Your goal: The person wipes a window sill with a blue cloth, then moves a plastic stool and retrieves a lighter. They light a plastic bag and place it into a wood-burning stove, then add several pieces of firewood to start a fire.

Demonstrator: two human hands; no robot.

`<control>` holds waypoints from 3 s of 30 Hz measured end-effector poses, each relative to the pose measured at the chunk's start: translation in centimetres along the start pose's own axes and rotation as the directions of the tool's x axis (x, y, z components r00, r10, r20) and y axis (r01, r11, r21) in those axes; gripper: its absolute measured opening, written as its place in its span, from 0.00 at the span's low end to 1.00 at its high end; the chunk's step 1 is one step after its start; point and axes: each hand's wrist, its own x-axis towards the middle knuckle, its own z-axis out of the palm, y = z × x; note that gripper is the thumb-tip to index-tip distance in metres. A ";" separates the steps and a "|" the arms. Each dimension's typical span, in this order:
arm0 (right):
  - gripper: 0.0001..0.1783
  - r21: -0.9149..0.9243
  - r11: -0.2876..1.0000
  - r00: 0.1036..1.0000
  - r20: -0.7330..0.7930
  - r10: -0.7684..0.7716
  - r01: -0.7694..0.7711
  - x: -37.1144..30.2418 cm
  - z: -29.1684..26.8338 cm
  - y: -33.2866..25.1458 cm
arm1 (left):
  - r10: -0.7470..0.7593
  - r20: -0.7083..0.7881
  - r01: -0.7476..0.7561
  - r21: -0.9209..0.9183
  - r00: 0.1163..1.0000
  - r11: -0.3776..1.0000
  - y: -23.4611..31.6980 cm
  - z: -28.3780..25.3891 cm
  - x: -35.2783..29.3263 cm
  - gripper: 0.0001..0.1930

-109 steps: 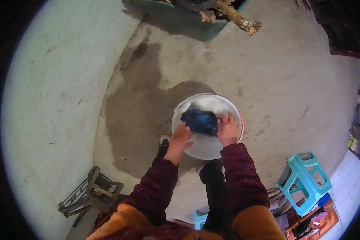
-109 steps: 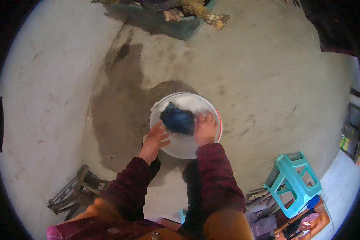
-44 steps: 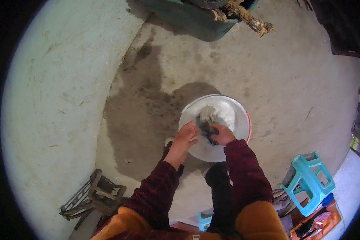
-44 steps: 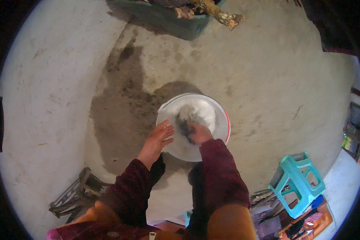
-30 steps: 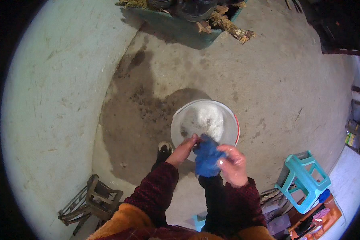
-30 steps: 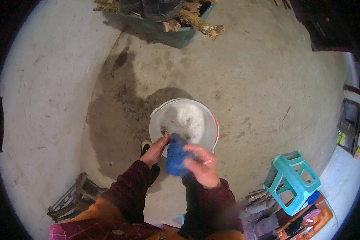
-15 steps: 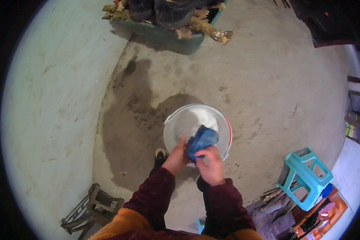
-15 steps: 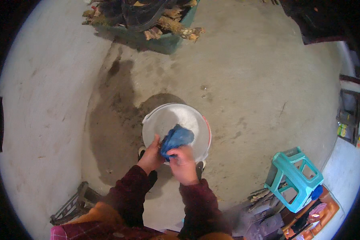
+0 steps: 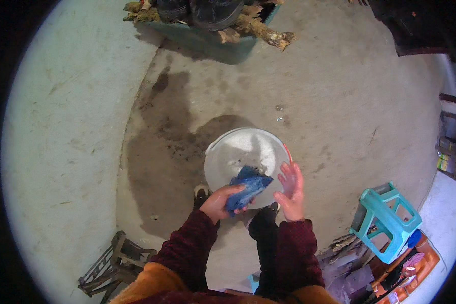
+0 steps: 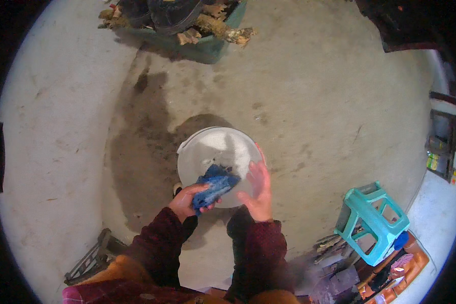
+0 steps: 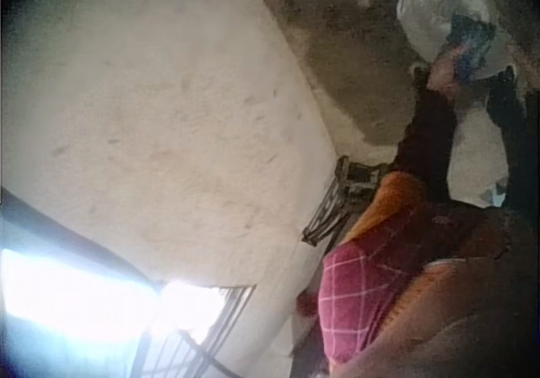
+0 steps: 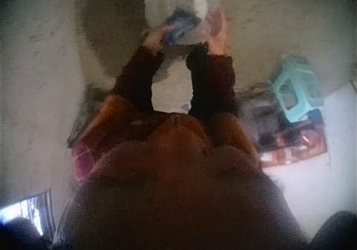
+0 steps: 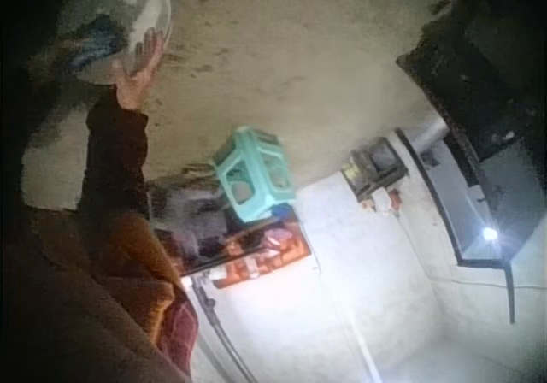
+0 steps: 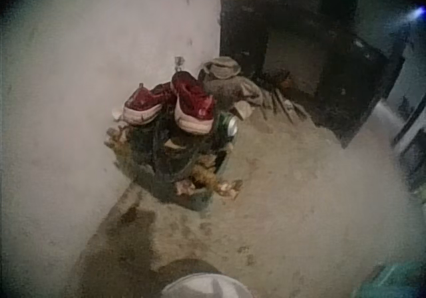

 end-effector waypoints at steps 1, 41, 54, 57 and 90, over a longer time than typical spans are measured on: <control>0.47 0.097 0.995 0.999 -0.035 -0.028 0.031 0.4 -0.2 0.3 | -0.035 0.055 0.038 -0.060 0.998 0.997 -0.1 0.2 -0.1 0.22; 0.30 -0.795 0.495 0.932 -0.249 0.263 -0.352 -5.4 3.3 -1.0 | 0.713 0.084 0.050 0.985 0.696 -0.166 -9.7 5.6 -3.4 0.21; 0.50 0.095 0.992 0.857 0.516 0.020 -0.080 -8.9 3.3 -23.1 | 0.084 0.240 -0.139 0.225 0.967 0.964 -4.9 16.7 -19.6 0.21; 0.47 0.267 0.950 0.782 0.621 -0.041 -0.162 -10.8 4.9 -27.2 | 0.009 0.394 -0.053 0.100 0.919 0.994 -6.5 20.4 -22.5 0.26; 0.32 -0.400 0.903 0.882 0.354 0.311 -0.157 -15.6 15.4 -33.2 | 0.983 0.125 -0.054 0.991 0.132 -0.118 -7.2 20.6 -38.7 0.26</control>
